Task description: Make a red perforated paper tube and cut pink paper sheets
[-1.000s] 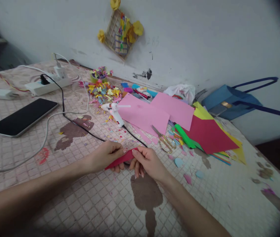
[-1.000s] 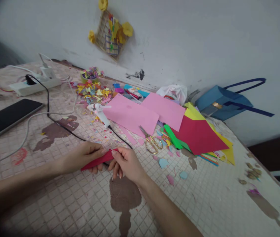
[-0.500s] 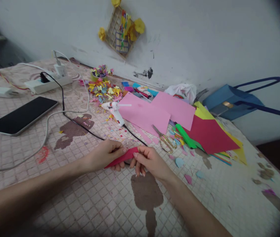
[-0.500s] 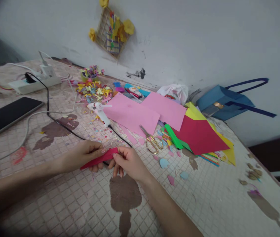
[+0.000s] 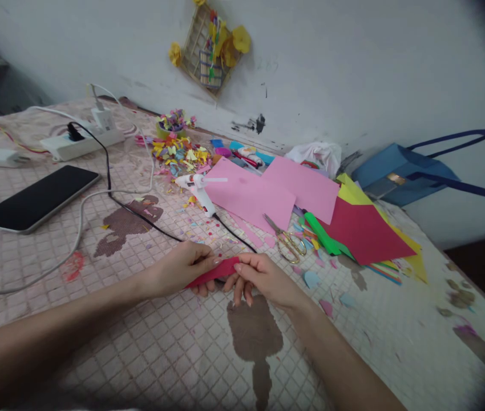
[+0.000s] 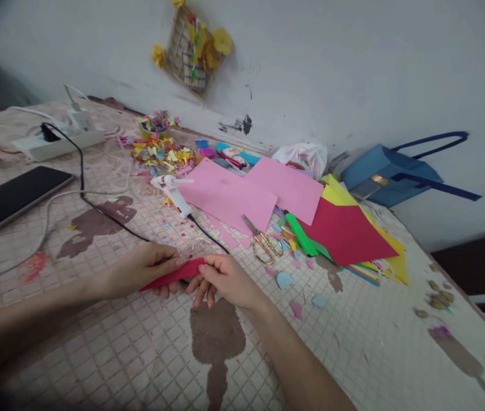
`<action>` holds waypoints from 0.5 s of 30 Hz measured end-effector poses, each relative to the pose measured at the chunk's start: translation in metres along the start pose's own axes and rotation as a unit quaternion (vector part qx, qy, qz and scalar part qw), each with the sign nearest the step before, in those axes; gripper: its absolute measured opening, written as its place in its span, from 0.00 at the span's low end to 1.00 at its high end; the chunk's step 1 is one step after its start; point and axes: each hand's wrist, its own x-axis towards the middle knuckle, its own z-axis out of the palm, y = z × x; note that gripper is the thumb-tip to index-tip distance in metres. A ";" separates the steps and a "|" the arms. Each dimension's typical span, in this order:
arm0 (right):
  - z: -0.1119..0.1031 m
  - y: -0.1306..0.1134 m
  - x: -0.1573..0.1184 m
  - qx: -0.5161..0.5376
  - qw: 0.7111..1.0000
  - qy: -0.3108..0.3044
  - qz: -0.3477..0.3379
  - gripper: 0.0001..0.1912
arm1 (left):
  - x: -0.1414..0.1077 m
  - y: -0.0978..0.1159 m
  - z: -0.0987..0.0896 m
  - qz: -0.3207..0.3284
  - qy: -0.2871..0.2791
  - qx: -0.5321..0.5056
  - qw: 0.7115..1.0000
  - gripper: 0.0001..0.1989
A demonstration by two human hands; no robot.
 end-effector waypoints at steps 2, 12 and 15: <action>0.000 0.001 0.000 -0.002 1.000 0.002 -0.004 0.16 | 0.000 0.001 0.000 0.001 0.002 0.001 1.000 0.17; 0.008 0.005 0.002 -0.010 0.999 0.040 -0.003 0.13 | -0.001 -0.006 0.001 0.026 -0.024 0.001 0.999 0.19; 0.004 0.002 0.001 -0.009 1.000 -0.002 0.002 0.13 | 0.000 -0.005 0.001 0.021 -0.030 0.008 0.999 0.19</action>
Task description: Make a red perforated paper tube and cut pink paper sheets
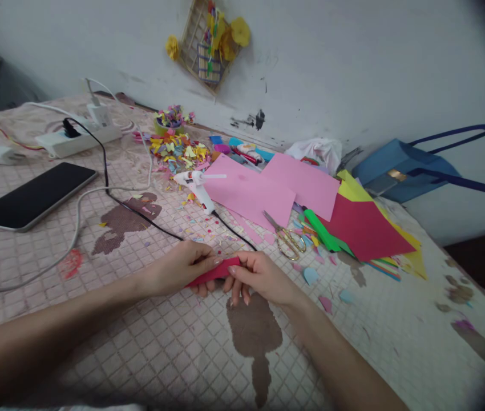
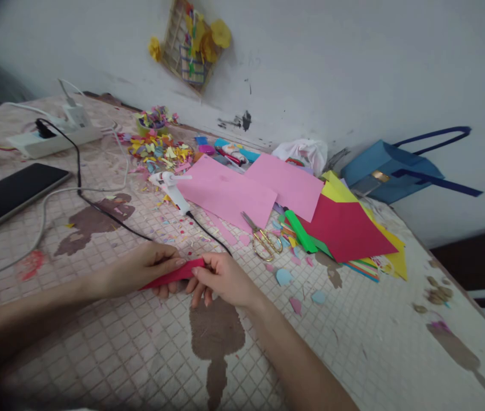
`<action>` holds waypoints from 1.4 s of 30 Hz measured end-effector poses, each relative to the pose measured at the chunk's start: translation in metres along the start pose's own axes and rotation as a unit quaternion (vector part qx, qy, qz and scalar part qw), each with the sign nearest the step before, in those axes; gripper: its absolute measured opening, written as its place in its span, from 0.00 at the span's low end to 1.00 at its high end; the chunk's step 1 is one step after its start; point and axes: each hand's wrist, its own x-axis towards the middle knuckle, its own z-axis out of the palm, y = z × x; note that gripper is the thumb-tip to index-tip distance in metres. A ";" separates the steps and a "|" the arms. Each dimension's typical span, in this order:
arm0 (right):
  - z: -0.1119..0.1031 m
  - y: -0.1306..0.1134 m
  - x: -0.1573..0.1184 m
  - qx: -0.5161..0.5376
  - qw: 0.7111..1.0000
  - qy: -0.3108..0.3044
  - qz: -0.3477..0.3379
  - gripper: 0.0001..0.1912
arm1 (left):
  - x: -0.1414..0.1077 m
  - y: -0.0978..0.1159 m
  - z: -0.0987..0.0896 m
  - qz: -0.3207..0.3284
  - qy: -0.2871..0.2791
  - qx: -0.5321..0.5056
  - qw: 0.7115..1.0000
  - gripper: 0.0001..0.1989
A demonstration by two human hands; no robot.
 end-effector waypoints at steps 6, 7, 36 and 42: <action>-0.005 -0.001 0.000 0.002 0.999 -0.031 0.005 0.13 | 0.000 0.002 -0.002 -0.001 0.003 0.012 1.000 0.19; -0.004 0.000 0.000 0.002 1.000 -0.023 0.005 0.12 | 0.000 0.002 -0.002 0.000 0.003 0.012 1.000 0.19; -0.003 0.008 0.002 0.045 0.997 -0.055 0.023 0.09 | 0.002 -0.004 0.001 0.000 -0.016 0.003 1.000 0.18; -0.009 0.003 0.001 0.053 0.993 -0.107 0.024 0.10 | 0.003 -0.004 0.000 -0.008 -0.016 0.000 1.000 0.17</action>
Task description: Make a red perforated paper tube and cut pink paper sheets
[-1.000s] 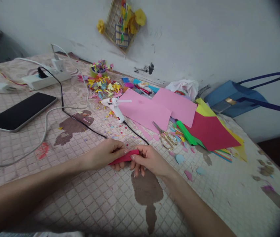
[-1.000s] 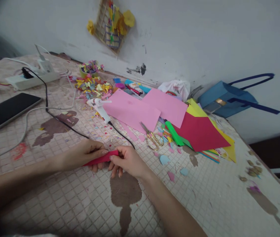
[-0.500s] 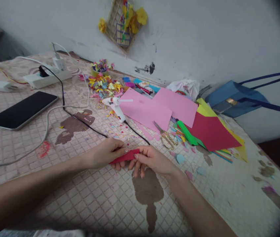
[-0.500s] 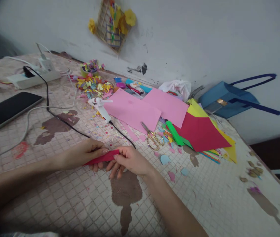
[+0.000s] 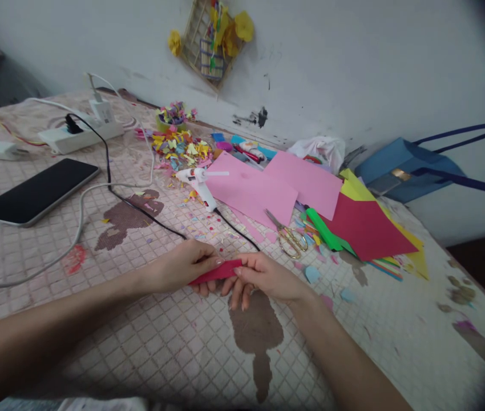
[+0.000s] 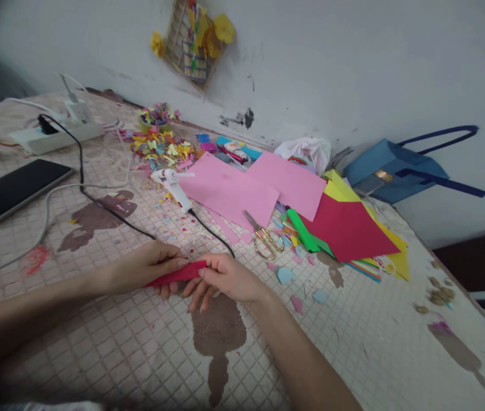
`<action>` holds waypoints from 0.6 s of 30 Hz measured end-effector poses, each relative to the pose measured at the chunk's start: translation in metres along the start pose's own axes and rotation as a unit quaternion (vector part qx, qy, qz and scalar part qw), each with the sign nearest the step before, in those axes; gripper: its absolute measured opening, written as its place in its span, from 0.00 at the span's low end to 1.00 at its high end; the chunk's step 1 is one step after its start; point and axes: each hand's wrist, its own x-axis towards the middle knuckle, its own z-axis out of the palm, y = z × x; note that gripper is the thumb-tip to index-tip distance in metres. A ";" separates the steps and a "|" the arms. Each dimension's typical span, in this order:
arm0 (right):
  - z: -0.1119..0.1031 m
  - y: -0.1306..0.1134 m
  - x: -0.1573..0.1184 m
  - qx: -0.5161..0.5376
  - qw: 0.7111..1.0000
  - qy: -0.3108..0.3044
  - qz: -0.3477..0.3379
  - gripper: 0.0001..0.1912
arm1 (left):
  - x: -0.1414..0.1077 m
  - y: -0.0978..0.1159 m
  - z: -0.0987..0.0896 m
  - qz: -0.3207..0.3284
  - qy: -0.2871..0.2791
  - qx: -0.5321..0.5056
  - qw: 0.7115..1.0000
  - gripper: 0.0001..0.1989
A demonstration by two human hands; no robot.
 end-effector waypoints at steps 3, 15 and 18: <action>0.000 0.002 0.001 0.002 1.000 0.005 0.007 0.11 | -0.001 0.002 0.000 0.001 -0.001 0.004 1.000 0.17; -0.002 -0.002 0.000 0.003 0.994 0.098 -0.040 0.11 | -0.002 0.005 0.000 -0.021 0.006 -0.029 0.999 0.16; -0.001 0.001 0.003 -0.027 0.989 0.128 -0.064 0.12 | -0.002 0.008 0.000 -0.030 -0.016 -0.082 0.996 0.14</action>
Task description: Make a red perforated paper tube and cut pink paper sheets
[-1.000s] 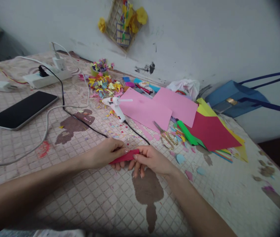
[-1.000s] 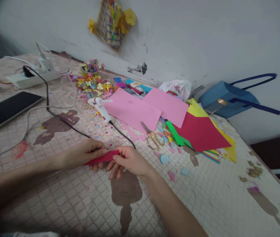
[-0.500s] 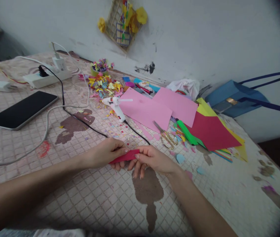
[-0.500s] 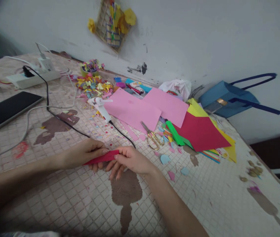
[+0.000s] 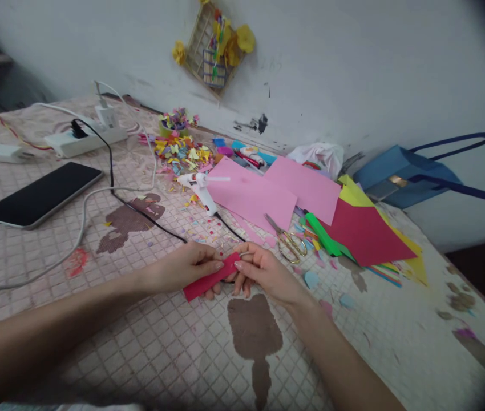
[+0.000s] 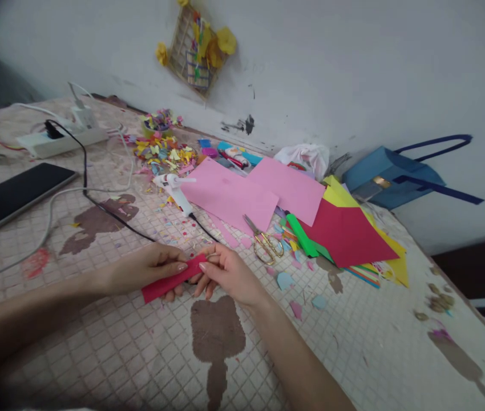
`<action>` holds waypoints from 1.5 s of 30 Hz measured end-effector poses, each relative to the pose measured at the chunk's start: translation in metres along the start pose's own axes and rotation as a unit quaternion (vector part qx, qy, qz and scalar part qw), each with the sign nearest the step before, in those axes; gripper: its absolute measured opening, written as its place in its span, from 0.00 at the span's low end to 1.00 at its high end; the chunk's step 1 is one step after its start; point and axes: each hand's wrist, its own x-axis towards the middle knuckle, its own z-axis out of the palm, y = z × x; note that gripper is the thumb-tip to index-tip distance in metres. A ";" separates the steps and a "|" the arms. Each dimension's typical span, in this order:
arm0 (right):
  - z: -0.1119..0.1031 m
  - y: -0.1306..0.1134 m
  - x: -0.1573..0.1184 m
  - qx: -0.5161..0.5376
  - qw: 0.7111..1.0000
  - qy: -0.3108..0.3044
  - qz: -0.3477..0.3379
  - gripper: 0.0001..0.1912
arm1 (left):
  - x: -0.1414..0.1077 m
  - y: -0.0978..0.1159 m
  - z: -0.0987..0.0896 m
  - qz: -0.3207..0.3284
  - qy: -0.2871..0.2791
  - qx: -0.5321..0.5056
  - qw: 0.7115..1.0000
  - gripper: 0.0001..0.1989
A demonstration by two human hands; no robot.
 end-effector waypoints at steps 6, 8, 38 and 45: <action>0.015 -0.001 -0.005 -0.279 0.918 0.211 -0.188 0.06 | 0.003 -0.004 -0.001 -0.006 0.018 -0.101 0.995 0.14; 0.018 -0.002 -0.007 -0.386 0.856 0.229 -0.257 0.05 | 0.003 -0.005 -0.001 -0.005 0.023 -0.111 0.994 0.14; -0.002 -0.004 -0.002 -0.418 0.832 0.296 -0.213 0.16 | 0.003 -0.005 -0.003 -0.009 0.032 -0.138 0.990 0.12; 0.017 -0.006 -0.004 -0.401 0.847 0.236 -0.256 0.06 | 0.002 -0.003 -0.001 -0.001 0.046 -0.104 0.994 0.13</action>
